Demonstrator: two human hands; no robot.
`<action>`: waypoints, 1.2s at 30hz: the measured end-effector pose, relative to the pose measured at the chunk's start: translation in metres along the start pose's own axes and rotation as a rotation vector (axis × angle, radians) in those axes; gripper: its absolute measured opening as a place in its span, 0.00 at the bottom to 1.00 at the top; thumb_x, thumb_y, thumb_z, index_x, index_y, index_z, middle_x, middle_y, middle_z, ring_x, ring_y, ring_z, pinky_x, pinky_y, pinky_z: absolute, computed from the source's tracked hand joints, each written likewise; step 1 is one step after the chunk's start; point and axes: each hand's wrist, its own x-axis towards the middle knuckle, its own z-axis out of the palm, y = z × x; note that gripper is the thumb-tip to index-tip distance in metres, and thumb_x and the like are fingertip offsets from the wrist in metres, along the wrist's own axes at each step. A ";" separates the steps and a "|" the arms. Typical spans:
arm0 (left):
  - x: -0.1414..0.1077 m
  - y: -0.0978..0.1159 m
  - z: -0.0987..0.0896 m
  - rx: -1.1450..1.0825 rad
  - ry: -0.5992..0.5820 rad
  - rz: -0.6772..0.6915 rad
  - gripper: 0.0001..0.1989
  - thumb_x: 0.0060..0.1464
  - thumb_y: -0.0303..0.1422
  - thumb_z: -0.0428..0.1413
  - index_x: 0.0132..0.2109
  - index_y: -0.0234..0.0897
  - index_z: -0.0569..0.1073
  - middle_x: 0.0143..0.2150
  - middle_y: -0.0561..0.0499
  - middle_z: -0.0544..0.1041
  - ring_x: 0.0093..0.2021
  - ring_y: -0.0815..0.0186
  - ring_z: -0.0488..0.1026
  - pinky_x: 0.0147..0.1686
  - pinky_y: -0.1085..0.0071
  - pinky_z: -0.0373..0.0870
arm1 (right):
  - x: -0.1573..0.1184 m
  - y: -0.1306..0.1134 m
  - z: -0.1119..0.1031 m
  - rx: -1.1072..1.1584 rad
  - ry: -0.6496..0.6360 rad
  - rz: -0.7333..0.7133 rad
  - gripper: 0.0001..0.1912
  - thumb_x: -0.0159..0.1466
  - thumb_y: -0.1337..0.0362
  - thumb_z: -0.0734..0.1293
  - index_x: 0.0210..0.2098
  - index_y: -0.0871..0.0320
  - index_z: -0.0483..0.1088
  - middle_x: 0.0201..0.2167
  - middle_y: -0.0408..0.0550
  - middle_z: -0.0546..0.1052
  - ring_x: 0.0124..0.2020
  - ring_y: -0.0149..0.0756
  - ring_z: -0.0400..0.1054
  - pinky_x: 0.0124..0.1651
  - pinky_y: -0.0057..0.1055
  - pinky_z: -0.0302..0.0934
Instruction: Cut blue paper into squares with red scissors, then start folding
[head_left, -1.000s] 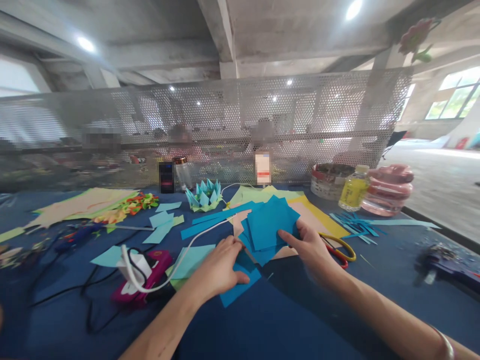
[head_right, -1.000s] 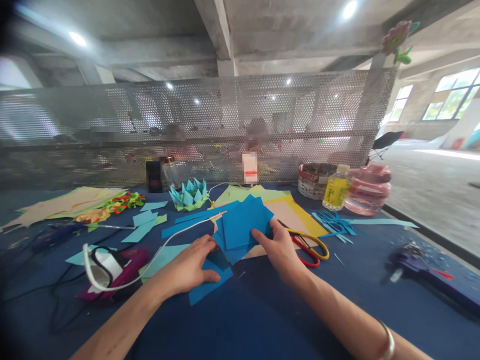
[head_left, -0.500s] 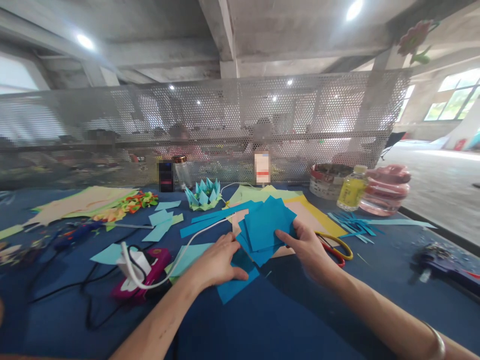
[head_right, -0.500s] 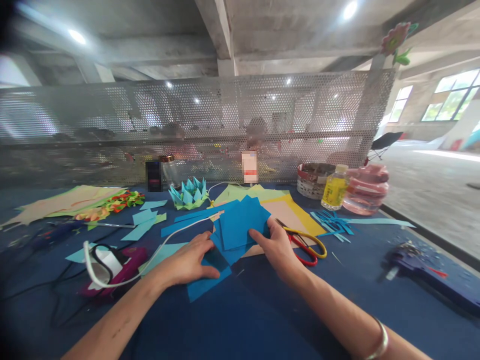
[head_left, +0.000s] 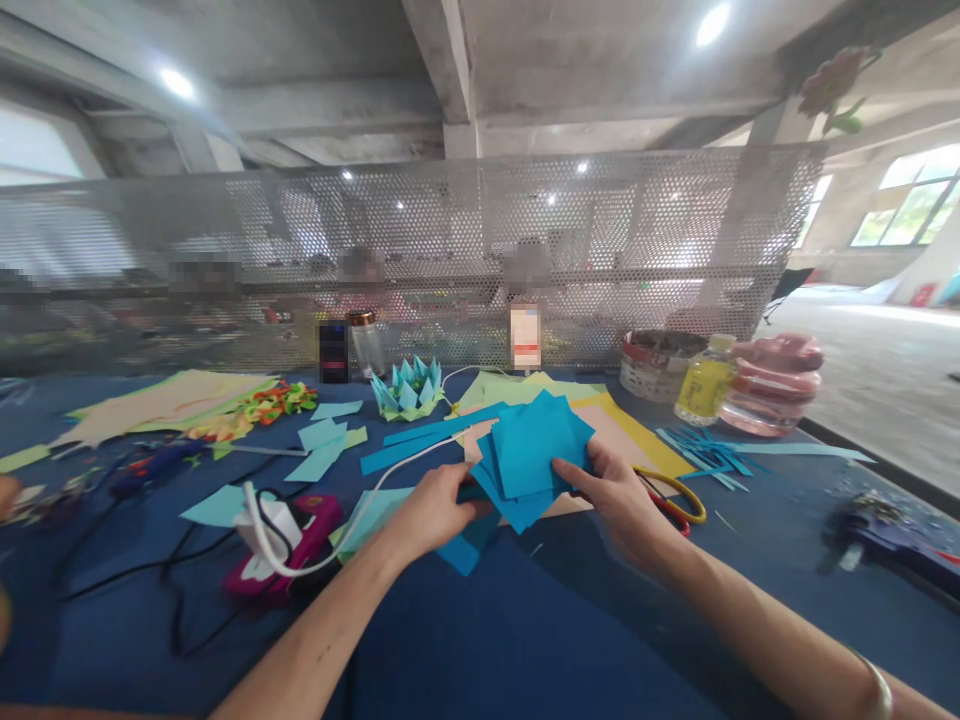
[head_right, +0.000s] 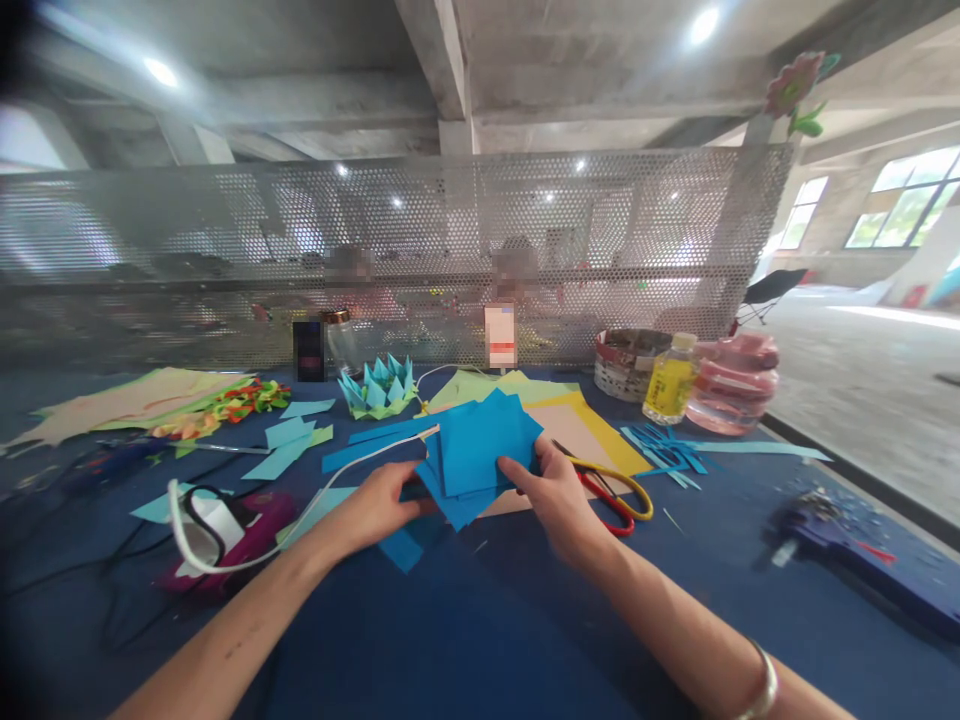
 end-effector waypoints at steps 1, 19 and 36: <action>0.002 -0.001 0.000 -0.099 0.049 0.001 0.10 0.46 0.34 0.57 0.38 0.38 0.77 0.39 0.48 0.80 0.43 0.53 0.75 0.42 0.65 0.69 | 0.000 -0.001 0.000 0.017 -0.039 0.000 0.22 0.56 0.51 0.69 0.45 0.58 0.71 0.34 0.48 0.78 0.36 0.41 0.71 0.39 0.36 0.66; -0.010 0.018 0.013 -0.887 0.065 -0.246 0.30 0.38 0.39 0.68 0.50 0.40 0.72 0.55 0.44 0.73 0.56 0.53 0.68 0.48 0.63 0.69 | -0.005 -0.004 0.005 -0.276 -0.263 -0.085 0.10 0.57 0.61 0.67 0.37 0.60 0.71 0.33 0.46 0.77 0.37 0.41 0.71 0.40 0.34 0.66; -0.001 0.026 0.038 -0.859 0.225 0.023 0.27 0.38 0.28 0.64 0.48 0.38 0.67 0.40 0.51 0.76 0.41 0.60 0.74 0.43 0.65 0.70 | -0.011 0.008 0.016 -0.226 -0.107 -0.144 0.23 0.57 0.56 0.68 0.50 0.56 0.60 0.42 0.50 0.74 0.42 0.41 0.70 0.43 0.38 0.66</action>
